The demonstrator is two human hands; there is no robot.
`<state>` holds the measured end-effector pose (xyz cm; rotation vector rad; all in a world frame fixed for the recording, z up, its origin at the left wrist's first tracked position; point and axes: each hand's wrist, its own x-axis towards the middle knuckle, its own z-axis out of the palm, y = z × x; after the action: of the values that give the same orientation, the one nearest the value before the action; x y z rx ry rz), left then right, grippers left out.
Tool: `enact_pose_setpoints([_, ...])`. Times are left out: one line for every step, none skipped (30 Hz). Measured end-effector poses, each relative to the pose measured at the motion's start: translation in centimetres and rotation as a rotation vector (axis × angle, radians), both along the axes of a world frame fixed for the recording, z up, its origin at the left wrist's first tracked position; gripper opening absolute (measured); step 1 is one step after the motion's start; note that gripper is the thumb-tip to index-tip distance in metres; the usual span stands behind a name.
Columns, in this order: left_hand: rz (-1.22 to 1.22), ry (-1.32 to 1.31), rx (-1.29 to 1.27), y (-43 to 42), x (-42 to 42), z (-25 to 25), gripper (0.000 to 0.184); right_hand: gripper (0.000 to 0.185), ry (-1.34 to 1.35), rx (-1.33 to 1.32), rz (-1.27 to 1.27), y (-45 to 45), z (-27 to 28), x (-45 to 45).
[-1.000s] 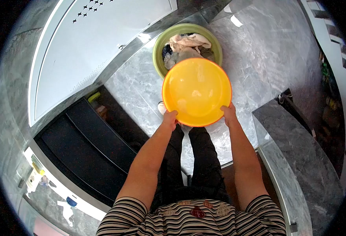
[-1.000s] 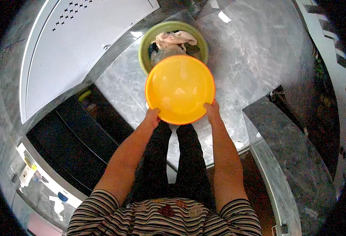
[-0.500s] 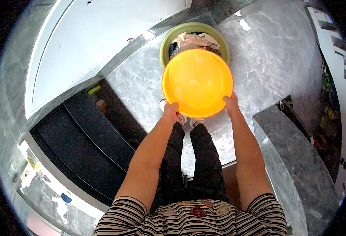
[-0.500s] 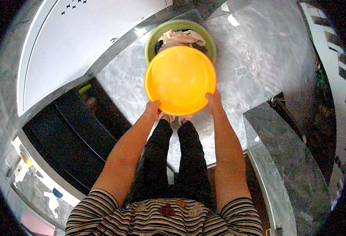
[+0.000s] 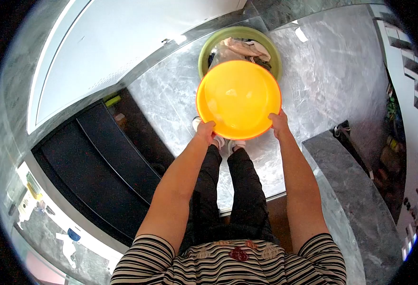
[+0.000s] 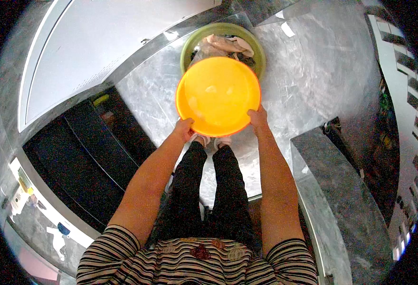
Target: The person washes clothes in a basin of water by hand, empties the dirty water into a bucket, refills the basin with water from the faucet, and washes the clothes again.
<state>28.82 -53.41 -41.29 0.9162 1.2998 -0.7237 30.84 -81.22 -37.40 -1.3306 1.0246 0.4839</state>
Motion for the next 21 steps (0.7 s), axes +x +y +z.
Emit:
enact_pose_setpoints([0.005, 0.000, 0.000, 0.1, -0.3, -0.3, 0.038, 0.053, 0.020, 0.010, -0.016, 0.2, 0.5, 0.1])
enact_pose_setpoints([0.026, -0.022, -0.028, 0.2, -0.7, -0.6, 0.039, 0.055, 0.040, 0.019, -0.032, 0.4, 1.0, 0.3])
enact_pose_setpoints([0.047, -0.043, -0.056, 0.2, -1.2, -0.9, 0.040, 0.055, 0.040, 0.019, -0.027, 0.5, 1.3, 0.3])
enact_pose_setpoints([0.051, -0.043, -0.057, 0.4, -1.6, -1.2, 0.040, 0.057, 0.059, 0.003, -0.022, 0.6, 1.5, 0.4])
enact_pose_setpoints([0.053, -0.050, -0.069, 0.5, -2.0, -1.5, 0.040, 0.058, 0.077, -0.012, -0.017, 0.6, 1.7, 0.5])
enact_pose_setpoints([0.054, -0.057, -0.081, 0.5, -1.9, -0.8, 0.040, 0.058, 0.078, -0.014, -0.014, 0.5, 1.5, 0.3])
enact_pose_setpoints([0.057, -0.056, -0.083, 0.3, -1.9, -0.2, 0.040, 0.058, 0.099, -0.030, 0.016, 0.4, 1.4, 0.2])
enact_pose_setpoints([0.068, -0.025, -0.072, 0.1, -1.8, 0.5, 0.040, 0.058, 0.119, -0.046, 0.047, 0.2, 1.3, 0.1])
enact_pose_setpoints([0.079, 0.006, -0.060, 0.0, -2.0, 0.7, 0.039, 0.058, 0.119, -0.047, 0.050, 0.1, 1.4, 0.0])
enact_pose_setpoints([0.083, 0.005, -0.061, -0.1, -2.4, 0.3, 0.039, 0.056, 0.131, -0.060, 0.062, -0.1, 1.5, -0.1])
enact_pose_setpoints([0.102, -0.001, -0.080, -0.1, -2.8, 0.2, 0.038, 0.055, 0.145, -0.072, 0.074, -0.1, 1.6, -0.2])
enact_pose_setpoints([0.120, -0.006, -0.100, -0.2, -2.9, 0.4, 0.036, 0.055, 0.147, -0.074, 0.079, -0.2, 1.8, -0.1])
enact_pose_setpoints([0.126, -0.004, -0.103, -0.3, -2.9, 0.6, 0.036, 0.053, 0.139, -0.074, 0.100, -0.3, 2.1, -0.1])
enact_pose_setpoints([0.089, 0.050, -0.086, -0.4, -3.0, 0.8, 0.035, 0.051, 0.132, -0.076, 0.121, -0.5, 2.5, 0.0])
enact_pose_setpoints([0.052, 0.102, -0.069, -0.6, -3.1, 0.8, 0.033, 0.051, 0.133, -0.083, 0.126, -0.6, 3.1, 0.1])
enact_pose_setpoints([0.057, 0.102, -0.076, -0.8, -3.2, 0.8, 0.033, 0.050, 0.141, -0.081, 0.120, -0.6, 3.5, 0.3])
enact_pose_setpoints([0.043, 0.132, -0.074, -0.9, -3.3, 0.8, 0.032, 0.049, 0.149, -0.078, 0.115, -0.6, 4.0, 0.5])
enact_pose_setpoints([0.029, 0.164, -0.071, -0.9, -3.2, 1.2, 0.032, 0.049, 0.151, -0.083, 0.121, -0.7, 4.4, 0.6])
enact_pose_setpoints([0.036, 0.165, -0.075, -0.9, -3.0, 1.7, 0.032, 0.049, 0.179, -0.091, 0.140, -0.9, 4.6, 0.7])
enact_pose_setpoints([-0.066, 0.136, -0.086, -0.7, -2.9, 2.2, 0.032, 0.049, 0.207, -0.099, 0.161, -1.0, 4.9, 0.9])
enact_pose_setpoints([-0.167, 0.105, -0.096, -0.7, -2.8, 2.7, 0.032, 0.049, 0.207, -0.104, 0.170, -1.2, 5.2, 1.0])
